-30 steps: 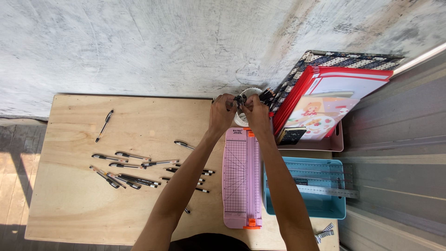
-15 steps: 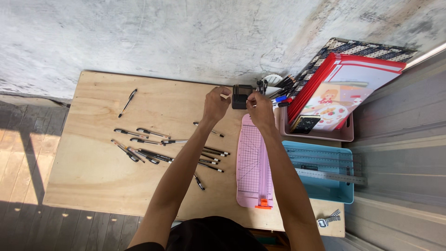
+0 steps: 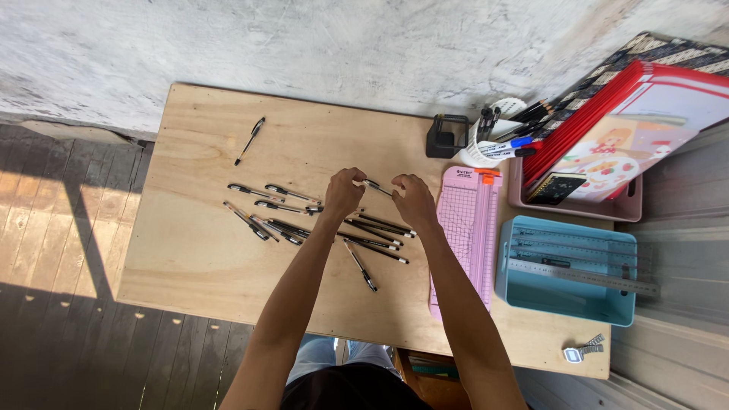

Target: The person assembles pens by hand, inserting ink refills and small yellow components into black pen bodies on a wooden table.

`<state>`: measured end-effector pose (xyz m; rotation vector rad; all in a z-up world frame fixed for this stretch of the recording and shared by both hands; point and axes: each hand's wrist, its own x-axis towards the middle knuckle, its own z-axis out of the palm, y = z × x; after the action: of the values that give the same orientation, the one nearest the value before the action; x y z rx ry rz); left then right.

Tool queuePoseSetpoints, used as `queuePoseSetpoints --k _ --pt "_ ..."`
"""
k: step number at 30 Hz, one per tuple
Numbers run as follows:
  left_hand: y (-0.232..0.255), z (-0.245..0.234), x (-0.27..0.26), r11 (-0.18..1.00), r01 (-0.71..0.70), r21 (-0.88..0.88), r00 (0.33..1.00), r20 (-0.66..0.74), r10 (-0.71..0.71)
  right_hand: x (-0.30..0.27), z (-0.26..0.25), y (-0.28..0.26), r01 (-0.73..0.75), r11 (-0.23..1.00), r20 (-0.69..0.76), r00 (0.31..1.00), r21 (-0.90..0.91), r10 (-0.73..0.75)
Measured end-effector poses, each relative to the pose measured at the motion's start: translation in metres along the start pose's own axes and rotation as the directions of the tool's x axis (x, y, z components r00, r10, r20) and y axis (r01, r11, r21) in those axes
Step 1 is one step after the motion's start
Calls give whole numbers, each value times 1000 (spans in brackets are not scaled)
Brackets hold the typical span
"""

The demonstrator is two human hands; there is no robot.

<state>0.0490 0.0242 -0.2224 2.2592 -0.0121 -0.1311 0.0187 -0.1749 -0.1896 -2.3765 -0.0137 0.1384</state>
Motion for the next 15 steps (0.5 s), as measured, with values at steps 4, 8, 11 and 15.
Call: queuePoseSetpoints --k 4,8,11,15 --pt "-19 16 -9 982 -124 140 992 15 123 -10 37 9 21 997 -28 999 -73 -24" --pt "-18 22 -15 927 -206 312 979 75 192 -20 57 12 -110 982 -45 994 -153 104" --pt "-19 19 -22 900 -215 378 976 112 186 -22 65 14 -181 965 -37 983 -188 178" --pt "-31 10 -17 939 -222 264 975 58 214 -16 69 19 -14 996 -58 998 -90 9"
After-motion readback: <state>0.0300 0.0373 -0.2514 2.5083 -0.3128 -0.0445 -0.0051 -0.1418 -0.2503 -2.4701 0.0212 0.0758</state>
